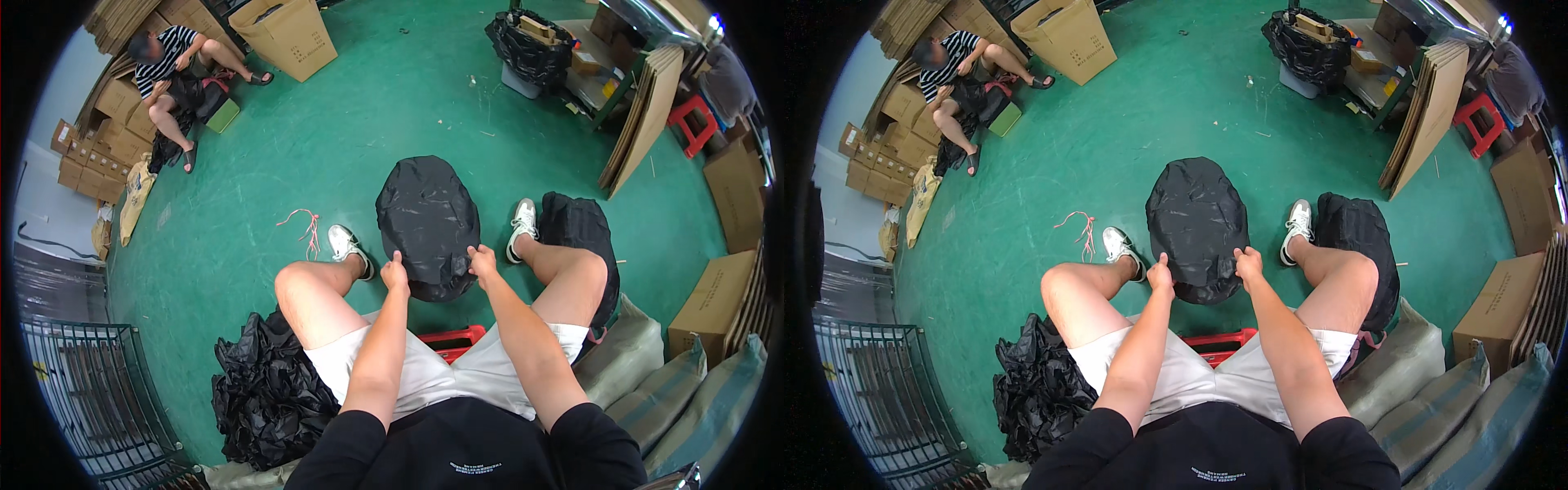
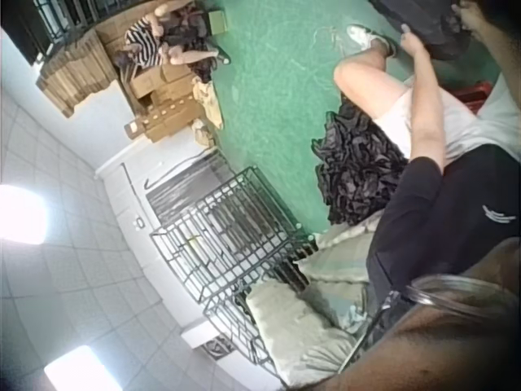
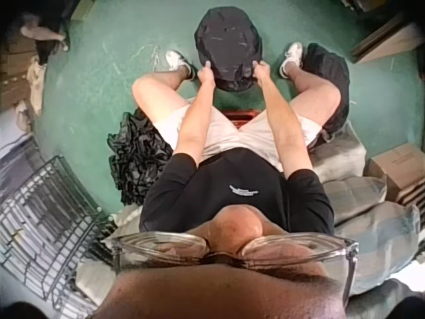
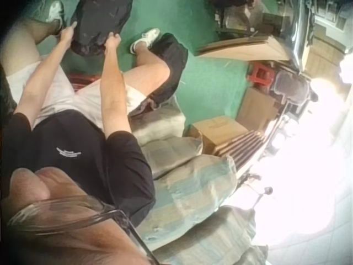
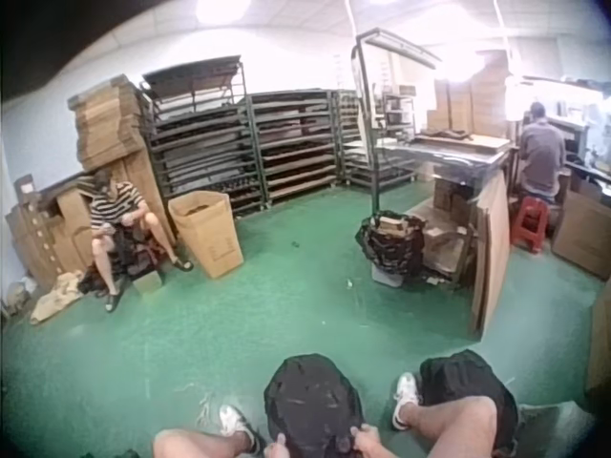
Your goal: Inspecting and organizing black waterproof covers in a warehouse setting.
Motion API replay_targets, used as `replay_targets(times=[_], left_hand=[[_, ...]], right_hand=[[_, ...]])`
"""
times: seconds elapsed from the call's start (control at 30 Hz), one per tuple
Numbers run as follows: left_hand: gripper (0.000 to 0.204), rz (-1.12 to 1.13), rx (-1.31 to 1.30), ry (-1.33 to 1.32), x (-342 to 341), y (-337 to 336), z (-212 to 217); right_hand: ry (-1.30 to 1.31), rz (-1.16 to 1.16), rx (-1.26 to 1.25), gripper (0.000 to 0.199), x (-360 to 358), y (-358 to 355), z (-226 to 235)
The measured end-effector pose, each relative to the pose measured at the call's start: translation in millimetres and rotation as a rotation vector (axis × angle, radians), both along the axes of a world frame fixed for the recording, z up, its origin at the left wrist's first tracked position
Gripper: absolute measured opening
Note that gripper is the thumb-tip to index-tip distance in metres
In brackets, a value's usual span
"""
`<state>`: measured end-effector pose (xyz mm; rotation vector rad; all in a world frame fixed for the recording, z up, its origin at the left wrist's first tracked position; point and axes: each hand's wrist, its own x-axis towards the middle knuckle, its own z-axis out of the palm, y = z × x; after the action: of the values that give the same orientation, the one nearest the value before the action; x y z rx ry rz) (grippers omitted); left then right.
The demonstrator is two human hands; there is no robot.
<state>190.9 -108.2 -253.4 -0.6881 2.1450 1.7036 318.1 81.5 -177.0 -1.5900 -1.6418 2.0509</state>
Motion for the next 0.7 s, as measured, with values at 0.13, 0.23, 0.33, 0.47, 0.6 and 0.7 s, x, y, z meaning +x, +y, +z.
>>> replay_targets(times=[0.13, 0.23, 0.33, 0.47, 0.6, 0.7], left_hand=[[0.044, 0.031, 0.002, 0.016, -22.6, 35.0, 17.7], [0.045, -0.026, 0.028, 0.056, -55.8, 32.0, 19.7], [0.044, -0.018, 0.018, 0.022, -82.6, 41.5, 4.9], [0.031, 0.057, 0.262, 0.064, -114.1, 29.3, -25.3], [0.028, 0.122, -0.006, -0.110, -112.7, 12.7, -49.6], [0.031, -0.020, -0.008, -0.106, -87.7, 31.5, -39.0]], right_hand=[[-0.045, 0.002, -0.056, 0.035, 22.2, 17.4, -22.9], [-0.067, -0.013, -0.061, 0.054, 18.7, 11.0, -16.8], [-0.056, -0.059, -0.037, 0.026, 18.8, 9.0, -5.7], [-0.027, 0.094, -0.130, 0.054, 13.3, 10.2, 4.0], [0.153, 0.181, -0.080, 0.038, 9.2, 12.0, -9.5], [-0.092, 0.131, -0.009, 0.023, 28.5, 20.7, -19.0]])
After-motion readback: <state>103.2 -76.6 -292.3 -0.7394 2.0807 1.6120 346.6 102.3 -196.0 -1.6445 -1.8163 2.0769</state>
